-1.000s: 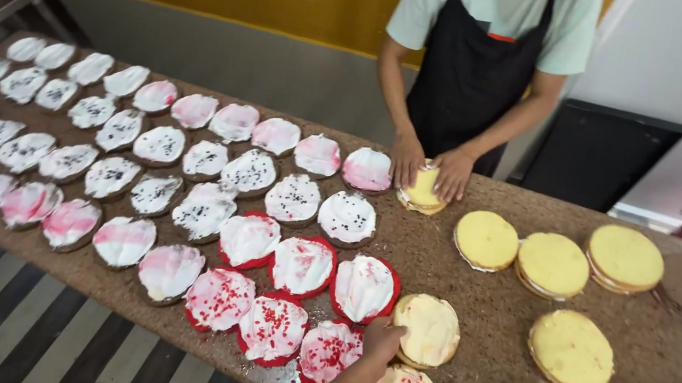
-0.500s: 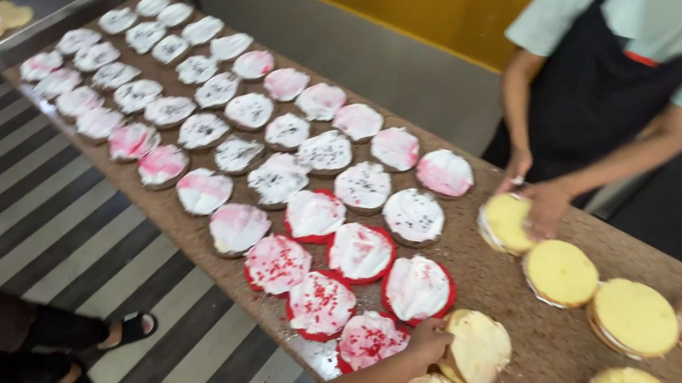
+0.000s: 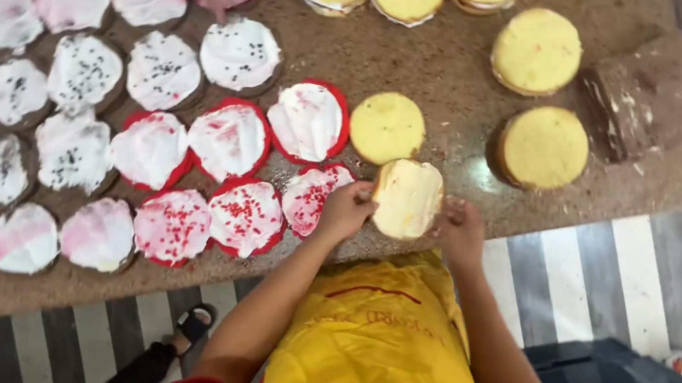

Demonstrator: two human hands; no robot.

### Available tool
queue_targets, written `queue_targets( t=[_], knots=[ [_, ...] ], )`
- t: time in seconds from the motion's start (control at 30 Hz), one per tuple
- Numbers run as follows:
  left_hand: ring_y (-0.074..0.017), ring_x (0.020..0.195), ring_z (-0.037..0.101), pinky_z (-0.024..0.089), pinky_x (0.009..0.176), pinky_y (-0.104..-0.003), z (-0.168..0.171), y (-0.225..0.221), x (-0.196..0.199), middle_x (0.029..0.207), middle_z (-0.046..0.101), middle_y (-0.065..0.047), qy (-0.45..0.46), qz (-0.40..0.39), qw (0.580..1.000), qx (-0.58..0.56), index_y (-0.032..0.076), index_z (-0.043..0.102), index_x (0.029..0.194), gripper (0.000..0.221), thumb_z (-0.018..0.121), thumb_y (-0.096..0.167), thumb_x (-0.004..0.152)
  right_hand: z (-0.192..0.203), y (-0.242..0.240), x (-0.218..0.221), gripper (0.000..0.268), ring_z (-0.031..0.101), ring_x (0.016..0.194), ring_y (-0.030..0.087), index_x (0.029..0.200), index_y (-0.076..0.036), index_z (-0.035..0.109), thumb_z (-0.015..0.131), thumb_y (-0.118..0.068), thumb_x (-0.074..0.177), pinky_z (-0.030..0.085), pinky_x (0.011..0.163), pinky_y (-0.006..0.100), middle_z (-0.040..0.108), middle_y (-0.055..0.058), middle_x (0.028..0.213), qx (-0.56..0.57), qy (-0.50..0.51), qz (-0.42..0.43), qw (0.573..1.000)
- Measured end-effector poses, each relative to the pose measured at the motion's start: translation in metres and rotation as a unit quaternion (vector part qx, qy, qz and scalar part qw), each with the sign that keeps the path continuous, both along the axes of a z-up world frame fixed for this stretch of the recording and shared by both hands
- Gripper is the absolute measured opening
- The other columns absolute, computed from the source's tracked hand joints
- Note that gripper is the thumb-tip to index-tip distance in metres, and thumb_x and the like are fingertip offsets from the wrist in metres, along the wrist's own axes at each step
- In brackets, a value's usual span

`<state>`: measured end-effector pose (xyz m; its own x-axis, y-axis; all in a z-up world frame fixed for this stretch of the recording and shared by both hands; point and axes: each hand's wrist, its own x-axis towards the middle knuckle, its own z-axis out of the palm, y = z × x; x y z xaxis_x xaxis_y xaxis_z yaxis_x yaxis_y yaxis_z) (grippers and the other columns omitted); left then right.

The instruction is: The person assembles round frosted cake sandwiches on a bakery worktable. They pick up a plain cake round, place it frosting-side down onto a frosted half, and press it gently to form a filled sandwich cake, working through rows of yellow, chocolate, and red velvet cakes one at a time.

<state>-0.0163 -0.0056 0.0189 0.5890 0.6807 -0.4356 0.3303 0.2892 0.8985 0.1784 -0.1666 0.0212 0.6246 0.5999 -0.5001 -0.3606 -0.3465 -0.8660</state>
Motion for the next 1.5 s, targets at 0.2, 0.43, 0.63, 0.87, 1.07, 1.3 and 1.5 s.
queue_targets(
  t=[0.2,0.43,0.63,0.87,1.07,1.3,1.5],
  knots=[
    [-0.0269,0.086,0.074,0.058,0.080,-0.038,0.036,-0.004,-0.003,0.101,0.075,-0.016,0.120,-0.090,0.968,0.203,0.001,0.065,0.126,0.050,0.078,0.012,0.079,-0.007,-0.022,-0.035,0.033,0.068,0.073,0.014,0.117,0.001,0.064,0.069,0.001,0.085,0.055,0.061,0.028,0.074,0.009,0.095,-0.012,-0.095,-0.077,0.992],
    [-0.0347,0.099,0.067,0.055,0.089,-0.042,0.031,0.007,0.009,0.108,0.068,-0.020,0.151,-0.136,0.935,0.289,0.000,0.066,0.128,0.051,0.073,0.008,0.078,0.002,-0.008,-0.023,0.026,0.069,0.074,0.014,0.111,0.002,0.072,0.071,-0.002,0.085,0.058,0.062,0.029,0.073,0.009,0.092,-0.065,-0.126,-0.080,0.987],
    [-0.0378,0.118,0.061,0.049,0.104,-0.045,0.035,0.066,0.053,0.123,0.064,-0.022,0.197,-0.173,0.909,0.324,0.004,0.067,0.128,0.047,0.074,0.016,0.083,-0.006,-0.026,-0.025,0.026,0.071,0.074,0.019,0.111,0.006,0.068,0.072,-0.001,0.086,0.060,0.063,0.032,0.072,0.015,0.095,-0.067,-0.041,-0.092,0.993],
    [-0.0419,0.137,0.042,0.041,0.109,-0.049,0.016,0.146,0.130,0.149,0.043,-0.026,0.323,-0.194,0.868,0.325,0.000,0.043,0.143,0.088,0.087,0.029,0.073,-0.021,-0.040,-0.059,0.042,0.074,0.095,0.025,0.129,0.004,0.048,0.061,0.002,0.089,0.063,0.082,0.035,0.071,0.016,0.109,0.033,0.293,-0.048,0.954],
    [-0.0322,0.104,0.070,0.056,0.092,-0.044,0.027,0.169,0.116,0.109,0.072,-0.015,0.323,-0.239,0.868,0.291,0.008,0.075,0.103,0.047,0.091,0.030,0.066,-0.024,-0.019,-0.057,0.031,0.068,0.092,0.027,0.123,0.004,0.050,0.057,0.001,0.093,0.060,0.079,0.039,0.066,0.018,0.108,0.020,0.338,-0.142,0.930],
    [-0.0265,0.086,0.071,0.057,0.080,-0.043,0.118,0.120,0.102,0.093,0.074,-0.011,0.149,-0.265,0.870,0.387,0.008,0.073,0.096,0.024,0.083,0.021,0.078,-0.017,-0.006,-0.041,0.037,0.069,0.094,0.033,0.126,0.004,0.044,0.056,0.003,0.091,0.061,0.079,0.043,0.065,0.021,0.110,0.006,0.342,-0.133,0.930],
    [-0.0255,0.108,0.073,0.059,0.088,-0.037,0.102,0.047,0.066,0.117,0.076,-0.010,-0.053,-0.294,0.772,0.561,0.010,0.071,0.103,0.014,0.073,0.014,0.090,-0.004,-0.008,-0.038,0.037,0.071,0.098,0.037,0.127,0.005,0.044,0.053,0.003,0.092,0.063,0.084,0.044,0.065,0.023,0.113,-0.002,0.358,-0.133,0.924]
  ],
)
